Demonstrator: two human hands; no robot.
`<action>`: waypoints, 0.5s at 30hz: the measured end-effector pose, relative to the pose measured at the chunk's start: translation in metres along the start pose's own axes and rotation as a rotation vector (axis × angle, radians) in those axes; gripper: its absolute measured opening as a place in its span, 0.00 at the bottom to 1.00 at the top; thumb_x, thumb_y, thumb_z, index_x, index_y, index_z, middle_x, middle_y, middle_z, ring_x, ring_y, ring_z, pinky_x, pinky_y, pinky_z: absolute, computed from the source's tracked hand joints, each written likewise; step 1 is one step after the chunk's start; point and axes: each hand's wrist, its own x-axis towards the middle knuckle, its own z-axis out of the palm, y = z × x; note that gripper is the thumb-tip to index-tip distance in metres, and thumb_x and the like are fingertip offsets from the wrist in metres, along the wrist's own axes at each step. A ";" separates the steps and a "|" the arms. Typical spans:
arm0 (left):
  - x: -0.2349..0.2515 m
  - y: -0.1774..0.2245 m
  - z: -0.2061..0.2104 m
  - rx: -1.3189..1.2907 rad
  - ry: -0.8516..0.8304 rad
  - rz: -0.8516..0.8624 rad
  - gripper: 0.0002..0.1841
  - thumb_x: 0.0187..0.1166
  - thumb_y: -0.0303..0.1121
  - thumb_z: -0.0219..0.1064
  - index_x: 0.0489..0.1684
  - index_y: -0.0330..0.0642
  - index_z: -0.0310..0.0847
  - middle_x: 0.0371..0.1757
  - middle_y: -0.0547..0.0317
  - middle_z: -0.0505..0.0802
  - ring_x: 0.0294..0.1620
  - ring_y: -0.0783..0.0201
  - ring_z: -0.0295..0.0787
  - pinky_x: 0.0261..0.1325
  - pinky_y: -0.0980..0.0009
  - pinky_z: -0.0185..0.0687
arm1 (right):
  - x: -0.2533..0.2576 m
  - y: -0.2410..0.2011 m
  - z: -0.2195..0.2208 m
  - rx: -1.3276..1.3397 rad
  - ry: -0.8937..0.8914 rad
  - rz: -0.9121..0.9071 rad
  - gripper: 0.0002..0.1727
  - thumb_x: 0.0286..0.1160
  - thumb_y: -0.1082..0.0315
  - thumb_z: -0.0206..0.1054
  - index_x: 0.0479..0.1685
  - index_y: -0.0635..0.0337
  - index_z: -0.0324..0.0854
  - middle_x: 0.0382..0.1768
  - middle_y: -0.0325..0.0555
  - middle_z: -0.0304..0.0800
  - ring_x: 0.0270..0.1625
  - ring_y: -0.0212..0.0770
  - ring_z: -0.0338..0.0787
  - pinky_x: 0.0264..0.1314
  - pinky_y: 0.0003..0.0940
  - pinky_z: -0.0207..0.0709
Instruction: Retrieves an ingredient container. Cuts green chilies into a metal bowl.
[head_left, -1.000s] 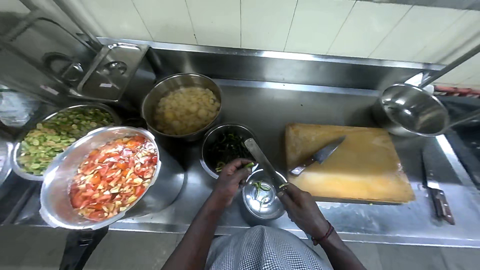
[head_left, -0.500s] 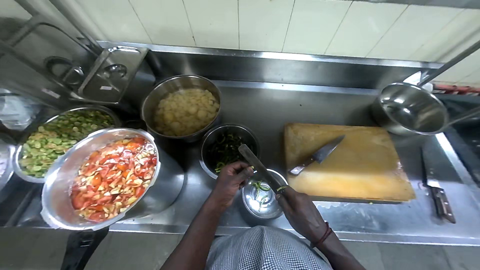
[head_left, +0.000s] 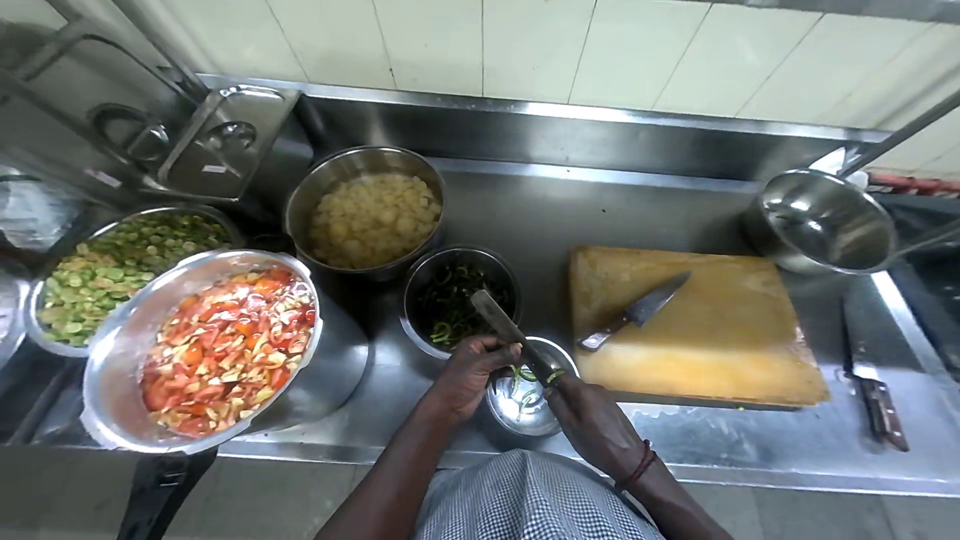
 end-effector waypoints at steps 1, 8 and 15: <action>0.001 -0.003 -0.001 -0.048 -0.012 0.003 0.04 0.81 0.26 0.68 0.42 0.37 0.89 0.40 0.53 0.93 0.36 0.65 0.89 0.44 0.71 0.88 | 0.000 0.001 0.002 0.012 0.027 -0.008 0.18 0.90 0.55 0.53 0.42 0.56 0.83 0.23 0.42 0.79 0.28 0.41 0.83 0.36 0.42 0.77; -0.002 -0.017 0.008 -0.295 0.047 0.027 0.08 0.87 0.28 0.61 0.44 0.34 0.87 0.43 0.44 0.94 0.42 0.54 0.95 0.55 0.57 0.92 | 0.000 0.004 0.009 0.068 0.140 -0.003 0.17 0.89 0.55 0.54 0.38 0.54 0.81 0.18 0.38 0.74 0.22 0.37 0.78 0.29 0.37 0.74; -0.004 -0.004 0.003 -0.073 -0.002 -0.060 0.08 0.85 0.25 0.63 0.40 0.32 0.87 0.37 0.46 0.95 0.36 0.57 0.95 0.49 0.60 0.94 | -0.001 -0.001 -0.004 -0.001 -0.039 0.033 0.16 0.90 0.55 0.53 0.44 0.54 0.81 0.23 0.41 0.79 0.28 0.40 0.83 0.35 0.41 0.78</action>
